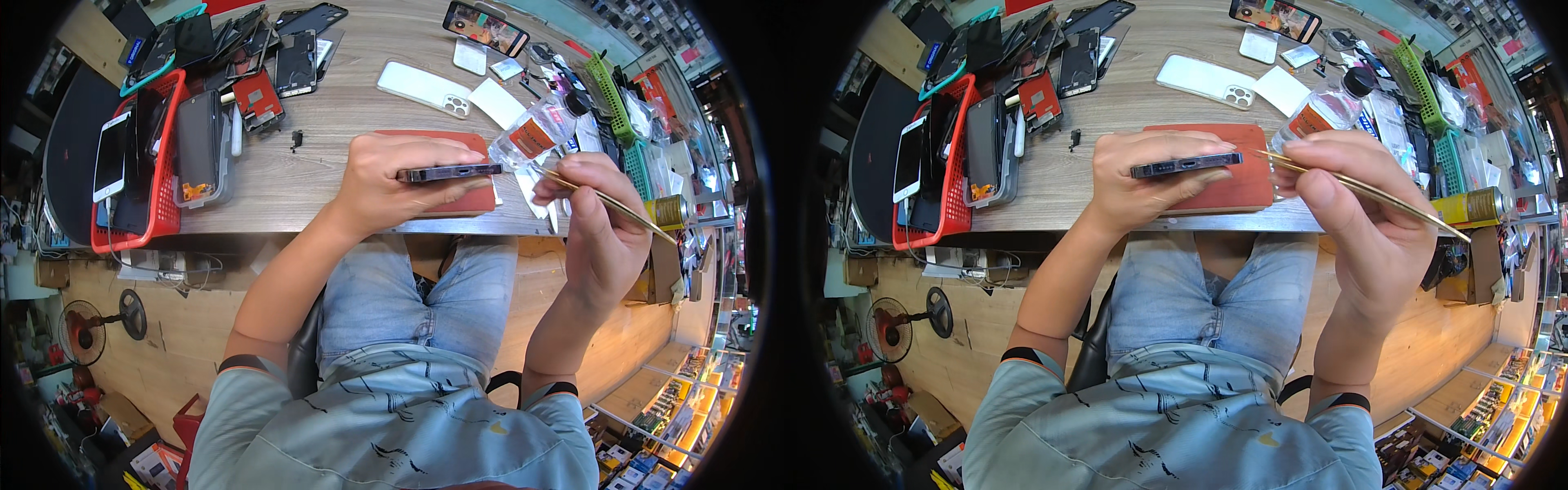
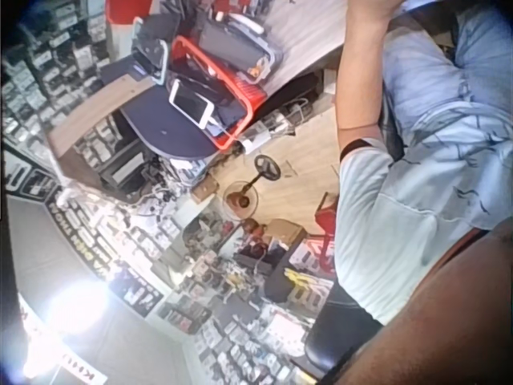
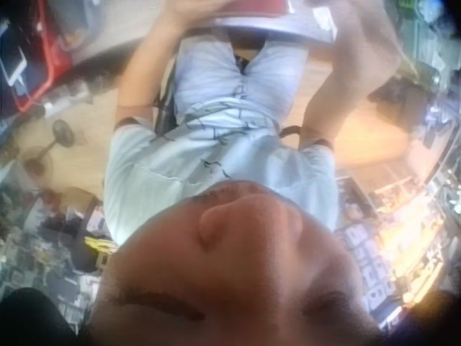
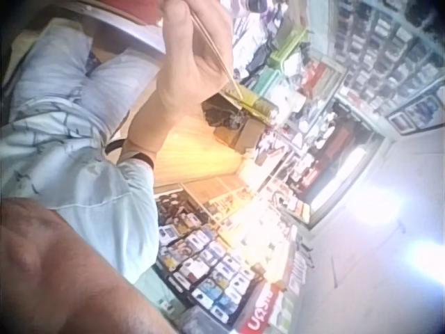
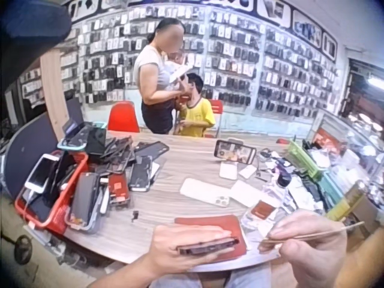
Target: The person uses a thin metal tool to pry and clean the edges of a smartphone while seated at a cluttered workbench. They repeatedly insert the tool into the device seam, wipe the tool on a cloth, and rotate the phone to access different sides. The person also briefly uses a screwdriver on the device before returning to the prying tool.
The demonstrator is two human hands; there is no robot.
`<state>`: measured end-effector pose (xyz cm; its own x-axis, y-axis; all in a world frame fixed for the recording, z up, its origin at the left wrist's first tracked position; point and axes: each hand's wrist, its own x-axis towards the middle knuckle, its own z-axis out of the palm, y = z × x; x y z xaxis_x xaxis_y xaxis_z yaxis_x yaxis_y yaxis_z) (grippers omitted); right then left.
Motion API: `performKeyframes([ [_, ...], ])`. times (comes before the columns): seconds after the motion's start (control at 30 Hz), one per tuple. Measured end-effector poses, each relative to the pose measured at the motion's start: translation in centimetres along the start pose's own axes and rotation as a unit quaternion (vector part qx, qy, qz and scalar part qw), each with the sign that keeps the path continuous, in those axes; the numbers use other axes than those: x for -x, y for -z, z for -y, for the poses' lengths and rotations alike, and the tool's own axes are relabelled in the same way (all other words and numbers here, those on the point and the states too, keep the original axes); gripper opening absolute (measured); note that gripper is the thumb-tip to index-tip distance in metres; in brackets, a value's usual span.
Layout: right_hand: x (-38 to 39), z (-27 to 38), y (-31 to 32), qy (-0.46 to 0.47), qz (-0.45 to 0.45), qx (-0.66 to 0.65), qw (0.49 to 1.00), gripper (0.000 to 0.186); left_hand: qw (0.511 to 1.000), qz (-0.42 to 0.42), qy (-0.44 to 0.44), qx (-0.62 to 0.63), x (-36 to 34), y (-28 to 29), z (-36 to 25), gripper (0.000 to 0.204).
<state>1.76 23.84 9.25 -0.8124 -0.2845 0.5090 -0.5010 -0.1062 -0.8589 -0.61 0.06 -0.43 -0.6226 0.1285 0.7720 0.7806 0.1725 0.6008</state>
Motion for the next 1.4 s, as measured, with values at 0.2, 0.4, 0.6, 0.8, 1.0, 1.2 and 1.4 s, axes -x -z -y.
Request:
performKeyframes([
  [0.2, -1.1, -1.3, -1.2, -0.008, 0.008, 0.003, 1.000, 0.018, 1.000, 0.000, -0.005, -0.005, -0.1, 0.1, -0.2, 0.028],
  [0.4, -1.4, -1.8, -1.6, 0.024, 0.040, 0.028, 0.999, 0.020, 1.000, 0.004, -0.007, -0.014, -0.1, 0.1, -0.4, 0.028],
  [0.6, -1.4, -1.3, -1.2, 0.029, 0.084, 0.108, 0.990, 0.025, 1.000, -0.005, -0.016, -0.010, -0.3, -0.1, -0.5, 0.029],
  [0.8, -1.7, -2.0, -0.7, 0.046, 0.120, 0.110, 0.986, 0.028, 1.000, -0.003, -0.009, -0.014, -0.2, 0.0, -0.5, 0.029],
  [1.0, -2.1, -2.9, -0.4, 0.025, 0.135, 0.032, 0.990, 0.032, 1.000, 0.005, -0.002, -0.010, -0.2, 0.2, -0.3, 0.029],
  [1.2, -1.1, -3.1, -1.4, -0.074, 0.092, -0.141, 0.983, 0.026, 0.999, 0.010, -0.037, -0.019, -0.2, 0.1, -0.3, 0.031],
  [1.4, -0.6, -2.5, -1.5, -0.086, 0.088, -0.119, 0.985, 0.015, 0.997, 0.017, -0.067, -0.018, -0.1, 0.0, 0.1, 0.036],
])
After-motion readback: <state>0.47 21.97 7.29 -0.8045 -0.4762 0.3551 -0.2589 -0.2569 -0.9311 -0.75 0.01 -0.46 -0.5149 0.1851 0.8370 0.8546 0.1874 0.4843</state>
